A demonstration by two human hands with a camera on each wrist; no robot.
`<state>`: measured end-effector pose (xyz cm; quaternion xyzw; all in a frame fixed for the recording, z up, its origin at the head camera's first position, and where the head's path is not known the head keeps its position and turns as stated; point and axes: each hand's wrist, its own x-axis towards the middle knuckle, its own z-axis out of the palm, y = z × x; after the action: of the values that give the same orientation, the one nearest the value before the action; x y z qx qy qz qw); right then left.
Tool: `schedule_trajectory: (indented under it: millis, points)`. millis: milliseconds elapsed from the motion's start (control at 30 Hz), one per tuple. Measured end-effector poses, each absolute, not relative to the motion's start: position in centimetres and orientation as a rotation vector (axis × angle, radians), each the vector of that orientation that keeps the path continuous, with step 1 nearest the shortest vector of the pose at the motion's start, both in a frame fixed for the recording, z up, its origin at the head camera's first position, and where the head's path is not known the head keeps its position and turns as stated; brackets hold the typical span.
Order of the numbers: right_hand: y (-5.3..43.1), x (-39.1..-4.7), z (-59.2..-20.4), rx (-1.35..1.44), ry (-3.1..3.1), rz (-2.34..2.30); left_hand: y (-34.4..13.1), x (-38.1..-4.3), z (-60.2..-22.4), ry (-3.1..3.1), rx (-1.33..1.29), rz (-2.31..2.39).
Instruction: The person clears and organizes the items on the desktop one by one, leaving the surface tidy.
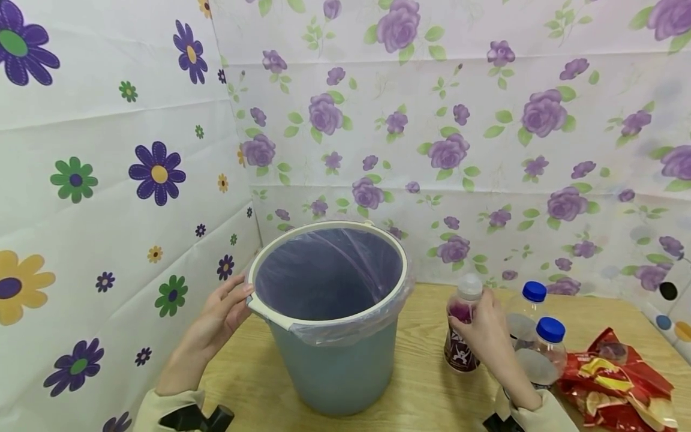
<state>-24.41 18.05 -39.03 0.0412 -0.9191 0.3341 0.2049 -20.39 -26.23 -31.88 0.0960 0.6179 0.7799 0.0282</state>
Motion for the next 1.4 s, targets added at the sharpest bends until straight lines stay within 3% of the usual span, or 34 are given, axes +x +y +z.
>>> schedule_trajectory:
  millis: [1400]
  points:
    - [16.4,-22.2,-34.1,0.29,-2.082,0.932,-26.3,-20.7,-32.3,1.938,0.263,2.4]
